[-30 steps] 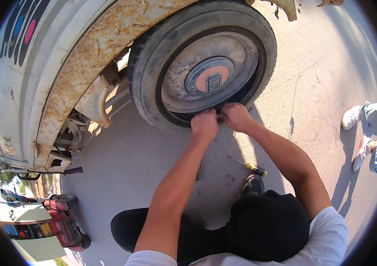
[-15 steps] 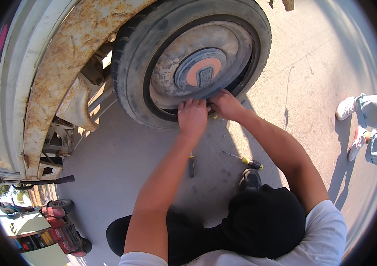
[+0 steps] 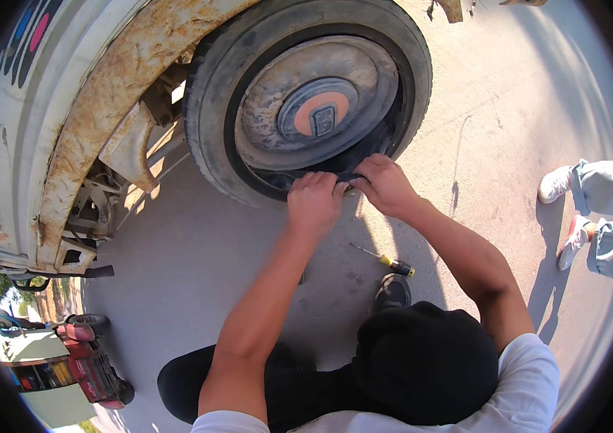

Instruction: The person removes a screw from the rear wheel area of a three-wheeled vehicle, then removes the inner tube from the tire. They use a hand pump to inflate the inner tube and apply a patch to seal a leak. The person then places the patched inner tube back into the tire.

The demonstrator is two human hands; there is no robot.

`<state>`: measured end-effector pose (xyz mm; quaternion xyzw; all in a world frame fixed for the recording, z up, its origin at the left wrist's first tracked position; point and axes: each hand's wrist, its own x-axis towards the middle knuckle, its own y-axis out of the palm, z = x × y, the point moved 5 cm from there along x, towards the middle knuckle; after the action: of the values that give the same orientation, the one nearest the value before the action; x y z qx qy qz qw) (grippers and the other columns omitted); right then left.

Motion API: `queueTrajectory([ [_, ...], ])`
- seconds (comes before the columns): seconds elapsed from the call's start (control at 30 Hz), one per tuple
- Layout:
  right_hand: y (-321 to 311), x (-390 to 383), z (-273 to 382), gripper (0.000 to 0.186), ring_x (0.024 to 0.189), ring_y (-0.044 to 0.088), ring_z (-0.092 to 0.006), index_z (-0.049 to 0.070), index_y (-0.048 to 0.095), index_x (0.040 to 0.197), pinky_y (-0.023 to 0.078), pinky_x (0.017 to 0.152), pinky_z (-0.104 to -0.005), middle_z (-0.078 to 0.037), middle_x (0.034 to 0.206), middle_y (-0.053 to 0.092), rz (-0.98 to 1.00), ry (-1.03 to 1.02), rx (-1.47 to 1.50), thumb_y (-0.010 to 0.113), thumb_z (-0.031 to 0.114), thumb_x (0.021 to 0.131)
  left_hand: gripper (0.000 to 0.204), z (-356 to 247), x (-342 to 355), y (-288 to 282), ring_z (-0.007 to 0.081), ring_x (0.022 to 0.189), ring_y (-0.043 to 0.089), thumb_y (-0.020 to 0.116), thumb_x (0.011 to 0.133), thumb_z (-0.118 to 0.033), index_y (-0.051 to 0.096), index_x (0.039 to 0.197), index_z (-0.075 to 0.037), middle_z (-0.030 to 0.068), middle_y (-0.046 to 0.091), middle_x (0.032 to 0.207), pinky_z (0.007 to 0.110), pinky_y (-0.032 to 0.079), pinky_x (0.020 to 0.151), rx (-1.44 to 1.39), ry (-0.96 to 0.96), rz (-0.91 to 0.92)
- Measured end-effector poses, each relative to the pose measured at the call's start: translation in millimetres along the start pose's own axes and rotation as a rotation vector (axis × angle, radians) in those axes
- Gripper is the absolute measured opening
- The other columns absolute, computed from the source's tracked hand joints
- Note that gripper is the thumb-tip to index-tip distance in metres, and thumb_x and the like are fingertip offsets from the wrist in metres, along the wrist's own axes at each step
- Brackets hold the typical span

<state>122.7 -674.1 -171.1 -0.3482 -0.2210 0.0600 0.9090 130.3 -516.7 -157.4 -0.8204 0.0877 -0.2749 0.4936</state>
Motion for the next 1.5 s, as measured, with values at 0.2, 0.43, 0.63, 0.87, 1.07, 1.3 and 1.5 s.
queueTrajectory([
  [0.2, -30, -17, 28, 0.014, 0.089, 0.056, -0.0351, 0.002, 0.063, 0.091, 0.046, 0.079, -0.0439, -0.013, 0.09, 0.06, 0.04, -0.075, -0.005, 0.071, 0.008, 0.08, 0.016, -35, -9, -28, 0.0286, 0.08, 0.061, 0.074, 0.078, -0.018, 0.063, 0.083, -0.007, 0.0057, 0.062, 0.079, 0.042, 0.046, 0.071, -0.078, 0.138, 0.03],
  [0.43, -34, 42, 75, 0.056, 0.12, 0.053, -0.0395, -0.001, 0.054, 0.13, 0.044, 0.103, -0.0443, -0.021, 0.128, 0.057, 0.284, -0.01, -0.073, 0.073, 0.023, 0.083, 0.015, -7, -14, -34, 0.0275, 0.09, 0.063, 0.073, 0.076, -0.008, 0.063, 0.087, -0.006, 0.0077, 0.065, 0.09, 0.04, 0.047, 0.082, -0.271, 0.123, -0.321],
  [0.63, 40, 107, 115, 0.093, 0.126, 0.051, -0.0461, -0.012, 0.036, 0.141, 0.042, 0.106, -0.046, -0.035, 0.133, 0.051, 0.547, 0.164, -0.168, 0.077, 0.044, 0.079, 0.008, 79, -82, -53, 0.0156, 0.078, 0.055, 0.063, 0.09, -0.007, 0.058, 0.085, -0.004, 0.0028, 0.06, 0.083, 0.029, 0.044, 0.074, -0.96, -0.61, -0.859],
  [0.87, 88, 126, 89, 0.077, 0.119, 0.055, -0.0462, -0.011, 0.043, 0.132, 0.044, 0.103, -0.0453, -0.035, 0.126, 0.056, 0.59, 0.137, -0.285, 0.076, 0.034, 0.079, 0.028, 182, -91, -44, 0.0154, 0.103, 0.056, 0.051, 0.096, -0.019, 0.062, 0.116, -0.002, 0.0059, 0.064, 0.113, 0.031, 0.04, 0.093, -1.478, -0.96, -0.78],
  [1.07, 93, 125, 80, 0.048, 0.114, 0.054, -0.0488, -0.011, 0.054, 0.116, 0.045, 0.097, -0.0458, -0.035, 0.114, 0.061, 0.67, 0.193, -0.374, 0.069, 0.023, 0.085, 0.047, 192, -72, 1, 0.0211, 0.13, 0.05, 0.045, 0.097, -0.027, 0.058, 0.135, -0.003, 0.009, 0.061, 0.134, 0.037, 0.03, 0.111, -1.818, -0.986, -0.495],
  [1.3, 70, 121, 95, 0.027, 0.104, 0.066, -0.032, -0.005, 0.064, 0.113, 0.047, 0.093, -0.0368, -0.019, 0.108, 0.071, 0.449, 0.303, -0.029, 0.065, 0.009, 0.091, 0.045, 198, -58, -14, 0.0211, 0.125, 0.053, 0.044, 0.095, -0.024, 0.06, 0.133, -0.004, 0.0084, 0.063, 0.131, 0.038, 0.033, 0.109, -1.882, -0.844, -0.435],
  [1.5, 20, 124, 93, 0.027, 0.105, 0.063, -0.0163, -0.001, 0.065, 0.119, 0.047, 0.096, -0.0313, -0.006, 0.115, 0.069, 0.222, 0.516, 0.391, 0.062, -0.001, 0.093, 0.042, 197, -30, -52, 0.0195, 0.118, 0.057, 0.046, 0.094, -0.022, 0.066, 0.124, -0.001, 0.01, 0.067, 0.124, 0.033, 0.038, 0.104, -1.759, -0.629, -0.477],
])
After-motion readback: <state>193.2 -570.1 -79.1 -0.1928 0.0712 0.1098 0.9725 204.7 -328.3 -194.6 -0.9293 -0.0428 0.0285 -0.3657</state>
